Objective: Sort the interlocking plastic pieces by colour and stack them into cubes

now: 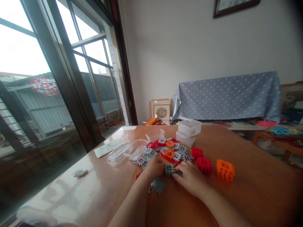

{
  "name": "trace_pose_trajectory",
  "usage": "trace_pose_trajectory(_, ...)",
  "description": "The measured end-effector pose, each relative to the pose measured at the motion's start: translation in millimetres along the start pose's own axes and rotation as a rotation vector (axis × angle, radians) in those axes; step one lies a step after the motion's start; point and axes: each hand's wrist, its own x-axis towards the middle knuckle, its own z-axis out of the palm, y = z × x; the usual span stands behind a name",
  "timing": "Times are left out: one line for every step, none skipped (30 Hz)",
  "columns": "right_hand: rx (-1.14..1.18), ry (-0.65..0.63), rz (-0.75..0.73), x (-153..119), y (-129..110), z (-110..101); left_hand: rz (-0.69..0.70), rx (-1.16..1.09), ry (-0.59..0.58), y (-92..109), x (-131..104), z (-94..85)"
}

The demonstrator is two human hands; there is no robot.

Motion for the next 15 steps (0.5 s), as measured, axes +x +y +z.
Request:
trace_pose_trajectory(-0.003,0.000,-0.003,0.0,-0.4,0.3,-0.007,-0.002,-0.002,0.0,-0.1,0.1)
trace_pose_trajectory(-0.005,0.000,-0.005,0.0,-0.7,0.5,-0.012,-0.003,-0.003,0.2,-0.2,0.1)
trace_pose_trajectory(-0.006,0.000,-0.005,0.0,-0.9,0.5,-0.016,-0.003,-0.003,0.6,-0.4,0.1)
trace_pose_trajectory(-0.005,0.000,-0.005,0.1,-0.9,0.4,-0.020,-0.003,-0.003,1.0,-0.7,-0.1)
trace_pose_trajectory(-0.003,0.000,-0.004,0.2,-0.7,0.3,-0.022,-0.001,-0.003,1.4,-1.0,-0.3)
trace_pose_trajectory(-0.001,0.000,-0.003,0.3,-0.2,0.1,-0.023,0.001,-0.003,1.9,-1.3,-0.6)
trace_pose_trajectory(0.001,0.001,-0.003,0.4,0.3,-0.1,-0.022,0.005,-0.003,2.2,-1.6,-0.9)
trace_pose_trajectory(0.003,0.001,-0.005,0.4,0.8,-0.3,-0.020,0.008,-0.004,2.5,-1.8,-1.3)
trace_pose_trajectory(0.002,0.001,-0.004,0.4,1.2,-0.6,-0.017,0.013,-0.004,2.7,-2.0,-1.5)
trace_pose_trajectory(-0.001,0.002,-0.001,0.4,1.4,-1.1,-0.012,0.018,-0.004,2.8,-2.2,-1.7)
trace_pose_trajectory(-0.006,0.002,0.004,0.2,1.3,-1.6,-0.006,0.025,-0.002,3.0,-2.4,-1.8)
trace_pose_trajectory(-0.012,0.000,0.011,0.0,1.0,-2.1,0.000,0.033,0.000,3.2,-2.7,-1.7)
trace_pose_trajectory(-0.020,-0.004,0.016,-0.1,0.6,-2.6,0.005,0.042,0.004,3.5,-3.1,-1.5)
trace_pose_trajectory(-0.025,-0.009,0.019,-0.3,0.2,-2.9,0.011,0.052,0.009,3.9,-3.7,-1.1)
trace_pose_trajectory(-0.029,-0.016,0.018,-0.3,0.0,-3.1,0.016,0.063,0.015,4.3,-4.3,-0.7)
